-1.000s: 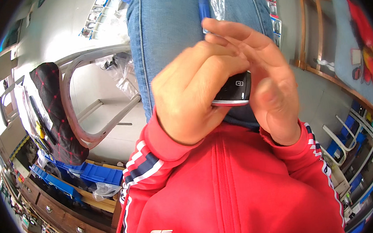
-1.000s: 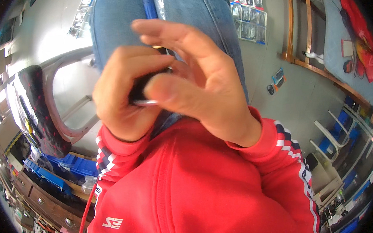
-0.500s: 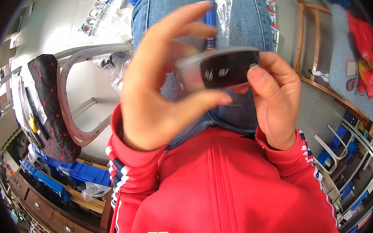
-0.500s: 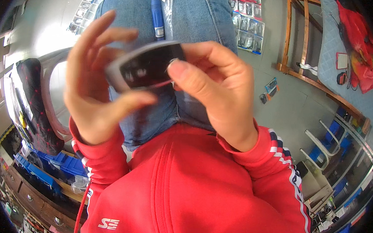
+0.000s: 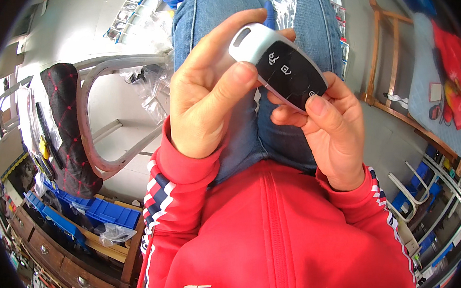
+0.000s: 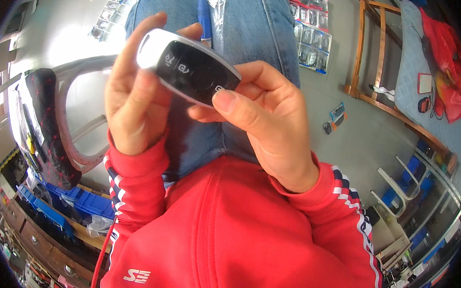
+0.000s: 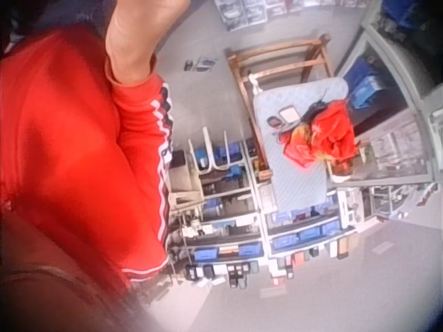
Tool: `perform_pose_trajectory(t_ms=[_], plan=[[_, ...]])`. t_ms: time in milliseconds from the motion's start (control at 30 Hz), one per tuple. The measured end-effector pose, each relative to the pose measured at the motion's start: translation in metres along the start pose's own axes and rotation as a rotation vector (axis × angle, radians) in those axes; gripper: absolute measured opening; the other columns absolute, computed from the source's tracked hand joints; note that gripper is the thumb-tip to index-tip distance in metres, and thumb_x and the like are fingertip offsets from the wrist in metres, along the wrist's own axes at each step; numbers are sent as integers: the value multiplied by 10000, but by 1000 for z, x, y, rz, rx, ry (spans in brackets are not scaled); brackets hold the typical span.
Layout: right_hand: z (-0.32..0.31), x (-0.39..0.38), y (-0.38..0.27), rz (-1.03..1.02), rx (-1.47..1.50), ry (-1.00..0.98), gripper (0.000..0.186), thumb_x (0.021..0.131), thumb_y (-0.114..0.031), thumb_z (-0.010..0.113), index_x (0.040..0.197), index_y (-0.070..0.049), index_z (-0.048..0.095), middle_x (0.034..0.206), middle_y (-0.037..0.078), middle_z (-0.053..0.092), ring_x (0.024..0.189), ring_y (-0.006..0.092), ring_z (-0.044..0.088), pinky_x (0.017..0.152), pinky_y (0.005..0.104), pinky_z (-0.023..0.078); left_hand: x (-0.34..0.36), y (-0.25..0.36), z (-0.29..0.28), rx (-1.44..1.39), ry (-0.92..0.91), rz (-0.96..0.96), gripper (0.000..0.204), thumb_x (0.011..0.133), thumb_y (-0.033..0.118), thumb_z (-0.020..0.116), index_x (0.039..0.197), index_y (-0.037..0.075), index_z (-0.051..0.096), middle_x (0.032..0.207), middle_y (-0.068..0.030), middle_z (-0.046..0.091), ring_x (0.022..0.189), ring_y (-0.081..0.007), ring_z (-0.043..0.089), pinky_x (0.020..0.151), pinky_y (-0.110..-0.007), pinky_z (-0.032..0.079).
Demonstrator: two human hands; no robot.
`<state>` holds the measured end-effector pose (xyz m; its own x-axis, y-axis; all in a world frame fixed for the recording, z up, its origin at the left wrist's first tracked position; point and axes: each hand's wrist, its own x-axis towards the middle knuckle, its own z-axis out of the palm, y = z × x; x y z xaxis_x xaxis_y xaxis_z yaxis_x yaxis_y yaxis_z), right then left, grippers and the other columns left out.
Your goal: The person opens a car key fob, uses a screwdriver and a yellow prying tool to separate the casing, and then reassembles it. They repeat this process with a second key fob, opening and closing each one before placing them back into storage.
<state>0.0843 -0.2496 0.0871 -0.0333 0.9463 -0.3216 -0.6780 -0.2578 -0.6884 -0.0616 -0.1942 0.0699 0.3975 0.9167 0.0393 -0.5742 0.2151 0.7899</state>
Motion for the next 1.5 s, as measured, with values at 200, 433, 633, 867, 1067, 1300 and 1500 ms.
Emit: perform_pose_trajectory(t_ms=[200,433,633,867,1067,1300,1500], plan=[[-13,-3,3,-27,-257,-4,364,810,-219,607,1084,-23,472,944,131,593,723,198,612,636,306,523,-17,0,4,128,-67,72,202,900,113,418,957,-63,500,1062,-245,550,954,-248,563,855,-342,432],[-39,3,-18,-40,-44,-29,387,869,-406,463,990,-39,474,851,62,493,652,121,480,533,235,429,5,2,-10,1312,188,545,154,712,153,648,799,38,596,925,-103,602,841,-252,542,771,-350,405],[-34,9,-26,-288,-498,112,248,810,-79,557,1045,-15,507,997,97,532,649,78,510,532,210,447,32,-10,-2,1681,151,560,318,604,187,698,888,109,578,992,-37,530,990,-258,461,934,-462,251],[-13,44,-33,-308,-1091,-179,224,794,-48,554,998,43,556,1133,80,501,744,80,545,597,204,453,39,-15,-4,1754,124,524,349,645,162,645,988,179,585,1048,-50,516,1064,-257,442,966,-500,229],[3,52,-29,-477,-1369,-124,227,766,-52,563,975,37,554,996,127,545,737,229,557,651,293,449,37,-14,-3,1790,156,501,333,635,141,613,963,189,588,1056,-54,508,1073,-255,434,965,-518,230],[-22,32,-76,-476,-769,237,314,815,-87,554,1104,33,524,788,30,549,572,51,454,514,176,373,49,-21,0,1783,141,553,273,568,131,595,840,138,569,945,-78,524,999,-278,459,901,-507,287],[-39,31,-84,-522,-583,184,388,894,-138,443,1226,58,402,684,9,440,596,58,346,556,198,289,57,-23,14,1592,227,569,177,592,30,561,765,59,534,786,-90,511,880,-259,504,934,-469,316]])
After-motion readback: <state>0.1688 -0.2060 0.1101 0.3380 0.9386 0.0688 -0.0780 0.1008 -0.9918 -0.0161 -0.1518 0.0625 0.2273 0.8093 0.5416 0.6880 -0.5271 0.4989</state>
